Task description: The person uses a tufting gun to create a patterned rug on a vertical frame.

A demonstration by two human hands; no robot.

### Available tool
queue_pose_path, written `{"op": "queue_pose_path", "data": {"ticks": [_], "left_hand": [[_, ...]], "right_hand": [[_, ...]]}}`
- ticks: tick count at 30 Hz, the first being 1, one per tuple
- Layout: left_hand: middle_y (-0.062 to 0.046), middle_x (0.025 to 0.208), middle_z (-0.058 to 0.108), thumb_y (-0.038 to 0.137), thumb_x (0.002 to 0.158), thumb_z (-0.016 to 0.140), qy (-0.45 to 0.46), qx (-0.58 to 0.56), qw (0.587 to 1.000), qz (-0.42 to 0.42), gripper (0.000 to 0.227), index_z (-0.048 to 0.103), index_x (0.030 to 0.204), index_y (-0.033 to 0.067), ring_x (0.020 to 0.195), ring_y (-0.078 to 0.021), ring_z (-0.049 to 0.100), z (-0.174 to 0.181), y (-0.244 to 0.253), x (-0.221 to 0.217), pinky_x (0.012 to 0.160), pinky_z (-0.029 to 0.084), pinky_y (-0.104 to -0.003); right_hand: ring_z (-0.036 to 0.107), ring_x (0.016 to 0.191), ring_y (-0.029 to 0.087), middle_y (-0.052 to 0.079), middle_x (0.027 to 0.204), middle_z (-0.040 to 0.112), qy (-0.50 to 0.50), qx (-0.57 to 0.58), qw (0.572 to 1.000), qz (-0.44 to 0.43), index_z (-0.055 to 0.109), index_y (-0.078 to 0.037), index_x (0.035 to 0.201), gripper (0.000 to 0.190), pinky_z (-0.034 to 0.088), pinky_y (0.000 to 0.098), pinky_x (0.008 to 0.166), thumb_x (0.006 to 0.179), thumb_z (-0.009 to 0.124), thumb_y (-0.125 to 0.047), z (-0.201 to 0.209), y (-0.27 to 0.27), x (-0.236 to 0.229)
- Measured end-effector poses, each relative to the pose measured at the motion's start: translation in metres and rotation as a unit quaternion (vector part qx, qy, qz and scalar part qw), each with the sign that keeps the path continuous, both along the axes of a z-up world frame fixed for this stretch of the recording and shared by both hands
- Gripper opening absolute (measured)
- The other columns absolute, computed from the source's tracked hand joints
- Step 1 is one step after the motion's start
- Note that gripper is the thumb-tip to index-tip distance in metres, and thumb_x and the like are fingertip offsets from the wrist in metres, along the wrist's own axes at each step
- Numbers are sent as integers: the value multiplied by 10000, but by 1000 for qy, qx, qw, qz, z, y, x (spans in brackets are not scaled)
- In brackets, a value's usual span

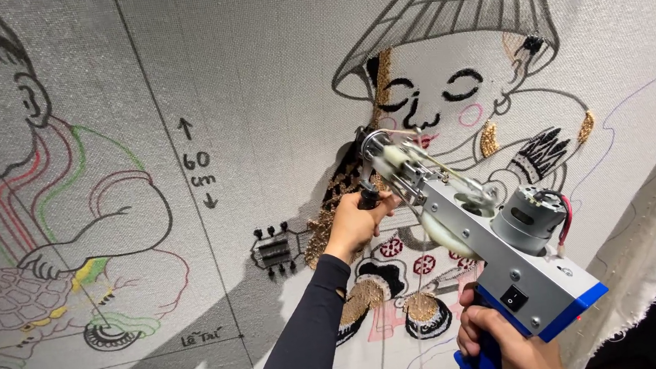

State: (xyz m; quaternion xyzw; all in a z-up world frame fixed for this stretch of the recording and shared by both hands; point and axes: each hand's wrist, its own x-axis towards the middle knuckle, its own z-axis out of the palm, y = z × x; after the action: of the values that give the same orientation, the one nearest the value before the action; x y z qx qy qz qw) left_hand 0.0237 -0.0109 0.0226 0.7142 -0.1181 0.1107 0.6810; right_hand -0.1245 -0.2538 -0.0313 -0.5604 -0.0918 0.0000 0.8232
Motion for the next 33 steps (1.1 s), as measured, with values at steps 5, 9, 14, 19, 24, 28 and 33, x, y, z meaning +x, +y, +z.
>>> {"op": "queue_pose_path", "data": {"ticks": [5, 9, 14, 19, 24, 28, 33], "left_hand": [[-14, 751, 743, 308, 871, 781, -7, 22, 1000, 7, 274, 799, 1008, 71, 479, -37, 509, 4, 1, -4, 435, 431, -238], [-24, 762, 738, 318, 882, 792, -3, 27, 1000, 9, 291, 802, 1006, 55, 478, -42, 518, 8, 0, -9, 450, 448, -232], [-29, 793, 761, 328, 877, 789, -15, 26, 999, 16, 310, 802, 1023, 55, 476, -56, 541, 3, -3, -5, 443, 456, -239], [-97, 943, 762, 320, 850, 797, 2, 43, 999, -17, 473, 742, 1210, 19, 587, -122, 711, 7, -8, -13, 434, 420, -257], [-171, 1279, 700, 289, 828, 800, 10, -60, 973, -223, 845, 413, 1501, -44, 985, -82, 780, -12, -15, -6, 696, 660, -297], [-163, 1215, 728, 304, 877, 790, 11, 22, 978, -207, 699, 538, 1405, -78, 690, -172, 707, -5, -34, -28, 561, 513, -248], [-73, 1010, 788, 323, 947, 723, 28, -24, 975, -220, 486, 678, 1243, -60, 636, -54, 631, -5, -57, -43, 551, 538, -233]], "right_hand": [[494, 472, 242, 140, 589, 477, 14, -18, 1000, -14, 573, 97, 1089, 307, 451, 403, 493, 815, 569, -39, 21, 8, -12], [503, 489, 242, 149, 612, 498, 8, 15, 1000, -9, 528, 139, 1071, 301, 450, 392, 501, 827, 577, -30, 20, 6, -14], [486, 489, 228, 139, 615, 488, -11, 24, 1000, -2, 560, 148, 1117, 343, 416, 365, 485, 825, 578, -32, 24, 3, -16], [472, 471, 243, 152, 603, 480, 12, 12, 1000, -18, 564, 170, 1138, 398, 419, 396, 475, 796, 571, -34, 31, -12, -21], [453, 506, 231, 143, 630, 453, -10, 20, 1000, 19, 500, 152, 1277, 566, 398, 389, 545, 753, 536, -58, 16, -56, -24], [441, 527, 228, 152, 621, 441, 0, 26, 999, 22, 467, 163, 1308, 606, 361, 389, 539, 757, 527, -81, -15, -98, -19], [523, 564, 296, 194, 689, 505, -95, 66, 974, 193, 383, 162, 1434, 688, 443, 458, 592, 811, 589, -47, -44, -147, 4]]}}
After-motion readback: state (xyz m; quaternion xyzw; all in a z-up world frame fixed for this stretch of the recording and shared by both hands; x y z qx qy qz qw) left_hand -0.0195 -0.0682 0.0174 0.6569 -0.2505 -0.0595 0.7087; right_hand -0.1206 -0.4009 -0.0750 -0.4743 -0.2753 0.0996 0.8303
